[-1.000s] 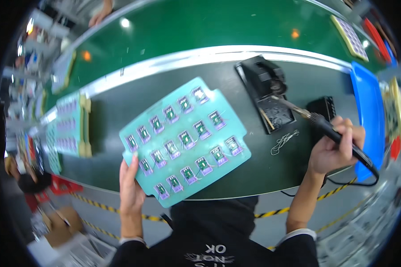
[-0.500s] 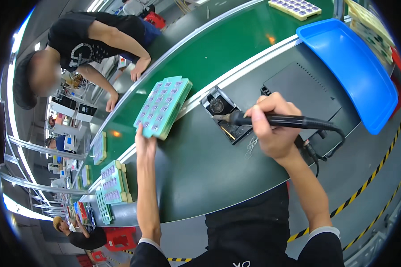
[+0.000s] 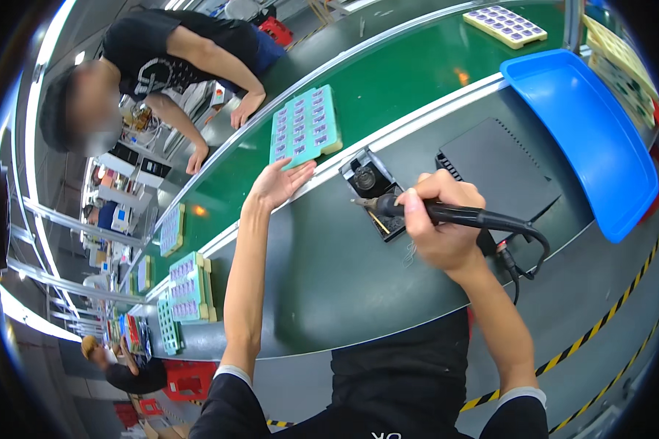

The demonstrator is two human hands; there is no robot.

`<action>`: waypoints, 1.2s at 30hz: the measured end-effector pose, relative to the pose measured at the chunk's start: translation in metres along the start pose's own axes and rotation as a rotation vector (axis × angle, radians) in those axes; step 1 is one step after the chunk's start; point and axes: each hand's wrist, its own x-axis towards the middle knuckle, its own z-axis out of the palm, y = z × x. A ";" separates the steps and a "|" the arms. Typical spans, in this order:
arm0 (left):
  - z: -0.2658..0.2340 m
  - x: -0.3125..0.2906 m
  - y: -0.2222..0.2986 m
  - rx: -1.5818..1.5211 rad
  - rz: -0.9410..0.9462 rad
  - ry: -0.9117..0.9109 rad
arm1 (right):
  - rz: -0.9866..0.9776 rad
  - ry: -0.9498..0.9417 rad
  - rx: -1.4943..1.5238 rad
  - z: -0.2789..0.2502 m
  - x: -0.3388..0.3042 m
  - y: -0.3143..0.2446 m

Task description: Solder electronic components onto a tray of small circuit boards on an assembly line.

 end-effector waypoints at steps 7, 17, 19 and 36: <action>-0.033 0.019 0.020 0.111 -0.079 0.027 | -0.002 -0.012 0.034 0.010 -0.001 -0.002; 0.022 0.007 0.005 0.234 0.351 0.152 | -0.068 -0.086 -0.052 0.002 0.002 0.001; 0.033 0.014 0.002 0.272 0.527 0.186 | -0.095 -0.101 -0.089 0.000 0.002 0.002; -0.138 -0.310 0.017 0.289 1.481 1.181 | -0.137 -0.048 0.023 0.005 -0.023 0.009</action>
